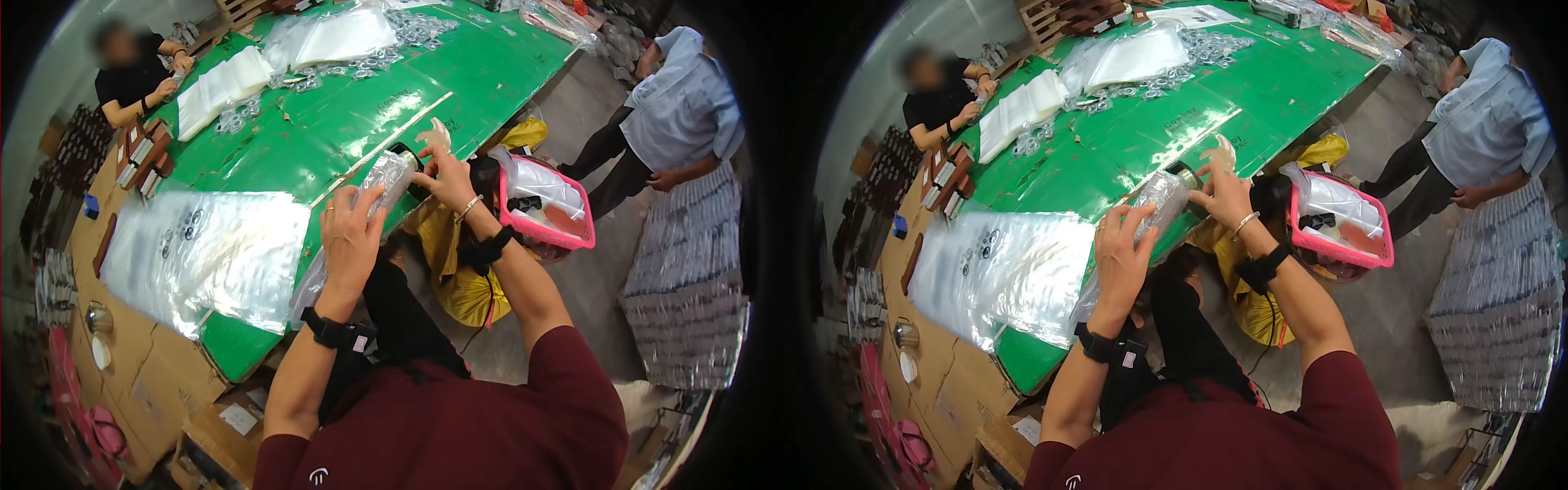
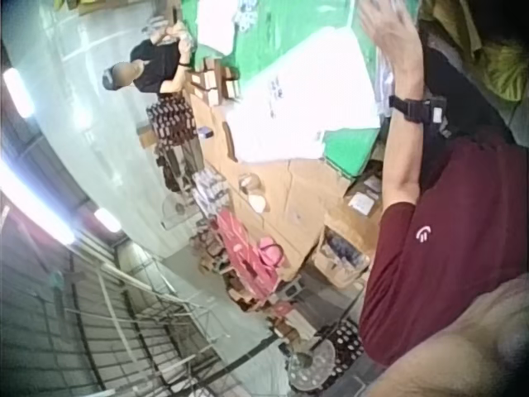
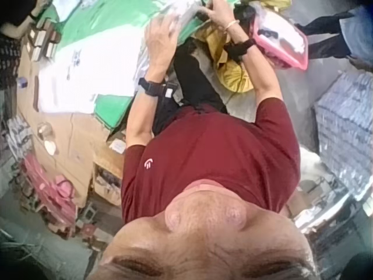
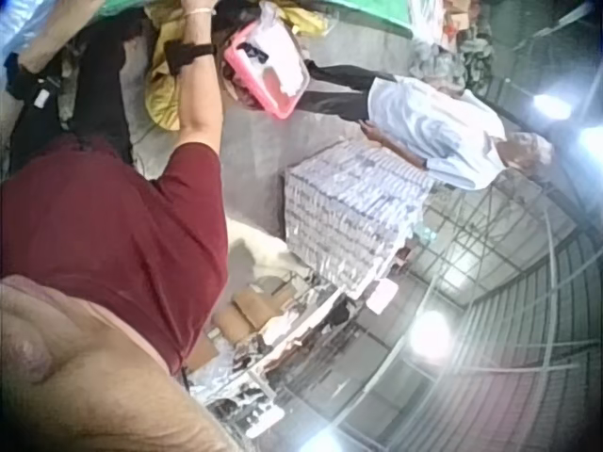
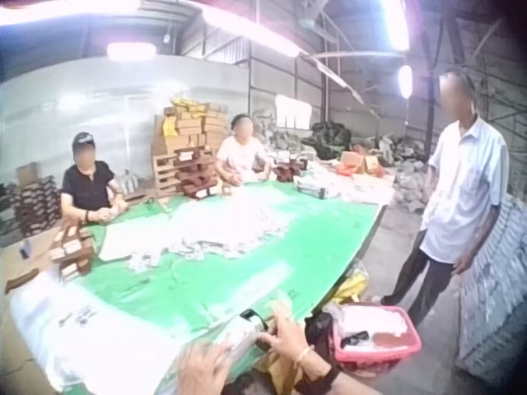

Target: The recorder is packaging wooden furniture components into plastic bags and sealing them with tape.

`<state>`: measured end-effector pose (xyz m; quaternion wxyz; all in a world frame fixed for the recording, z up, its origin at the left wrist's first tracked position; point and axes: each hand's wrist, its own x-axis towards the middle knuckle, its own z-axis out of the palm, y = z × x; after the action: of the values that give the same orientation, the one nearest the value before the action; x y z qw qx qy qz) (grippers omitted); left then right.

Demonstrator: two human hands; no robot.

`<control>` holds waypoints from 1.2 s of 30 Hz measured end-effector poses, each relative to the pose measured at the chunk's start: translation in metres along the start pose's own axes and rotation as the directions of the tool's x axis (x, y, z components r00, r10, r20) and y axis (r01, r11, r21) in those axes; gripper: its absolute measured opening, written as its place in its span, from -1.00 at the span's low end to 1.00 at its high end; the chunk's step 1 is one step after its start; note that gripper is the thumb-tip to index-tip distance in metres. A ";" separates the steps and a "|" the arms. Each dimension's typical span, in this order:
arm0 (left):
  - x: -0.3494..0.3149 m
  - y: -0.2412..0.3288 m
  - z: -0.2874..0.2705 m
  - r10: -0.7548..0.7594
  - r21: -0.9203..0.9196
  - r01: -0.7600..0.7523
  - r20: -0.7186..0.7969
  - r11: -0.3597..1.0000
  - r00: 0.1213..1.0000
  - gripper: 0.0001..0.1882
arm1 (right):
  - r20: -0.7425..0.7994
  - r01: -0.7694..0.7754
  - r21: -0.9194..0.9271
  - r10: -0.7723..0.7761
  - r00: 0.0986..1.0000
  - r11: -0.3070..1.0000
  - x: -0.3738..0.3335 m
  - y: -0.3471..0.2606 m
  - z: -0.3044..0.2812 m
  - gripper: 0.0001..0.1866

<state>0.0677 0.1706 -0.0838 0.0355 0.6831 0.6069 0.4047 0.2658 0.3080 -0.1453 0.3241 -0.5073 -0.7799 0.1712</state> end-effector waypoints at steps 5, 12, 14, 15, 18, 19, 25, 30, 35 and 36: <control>0.002 -0.005 0.012 0.009 0.053 -0.010 0.003 0.999 1.000 -0.63 | -0.049 -0.011 0.126 0.018 0.999 0.992 0.004 0.000 0.002 -0.63; 0.001 -0.014 0.024 0.017 0.079 -0.016 -0.007 0.997 1.000 -0.63 | 0.155 -0.296 0.418 0.254 0.955 0.859 -0.003 -0.003 -0.019 -0.66; 0.000 -0.017 0.024 0.010 0.093 -0.011 0.001 0.996 1.000 -0.63 | 0.245 -0.343 0.521 0.248 0.937 0.781 -0.021 -0.003 -0.033 -0.65; 0.001 -0.016 0.025 0.014 0.090 -0.014 0.002 0.996 1.000 -0.63 | 0.242 -0.343 0.520 0.251 0.937 0.782 -0.030 0.004 -0.035 -0.65; -0.001 -0.015 0.027 0.009 0.086 -0.011 0.020 0.996 1.000 -0.63 | 0.236 -0.331 0.648 0.233 0.943 0.686 -0.059 0.011 -0.035 -0.69; -0.001 -0.016 0.027 0.013 0.091 -0.016 0.024 0.996 1.000 -0.63 | 0.253 -0.362 0.704 0.260 0.932 0.612 -0.065 0.005 -0.038 -0.72; -0.004 -0.014 0.026 0.039 0.076 -0.043 0.050 0.996 0.998 -0.62 | 0.224 -0.367 0.802 0.333 0.916 0.471 -0.070 0.011 -0.018 -0.78; -0.007 -0.012 0.022 0.059 0.103 -0.066 0.066 0.992 0.996 -0.60 | 0.095 -0.284 0.766 0.336 0.937 0.577 -0.067 0.022 0.000 -0.86; -0.012 -0.008 0.021 0.088 0.167 -0.105 0.111 0.980 0.990 -0.60 | 0.085 -0.294 0.753 0.356 0.931 0.589 -0.060 0.039 0.025 -0.83; -0.013 -0.008 0.021 0.085 0.169 -0.103 0.111 0.980 0.990 -0.60 | 0.124 -0.331 0.760 0.374 0.919 0.560 -0.056 0.038 0.026 -0.80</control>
<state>0.0747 0.1705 -0.1091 -0.0124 0.7317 0.6043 0.3151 0.2891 0.2748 -0.2060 0.4874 -0.4703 -0.5062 0.5339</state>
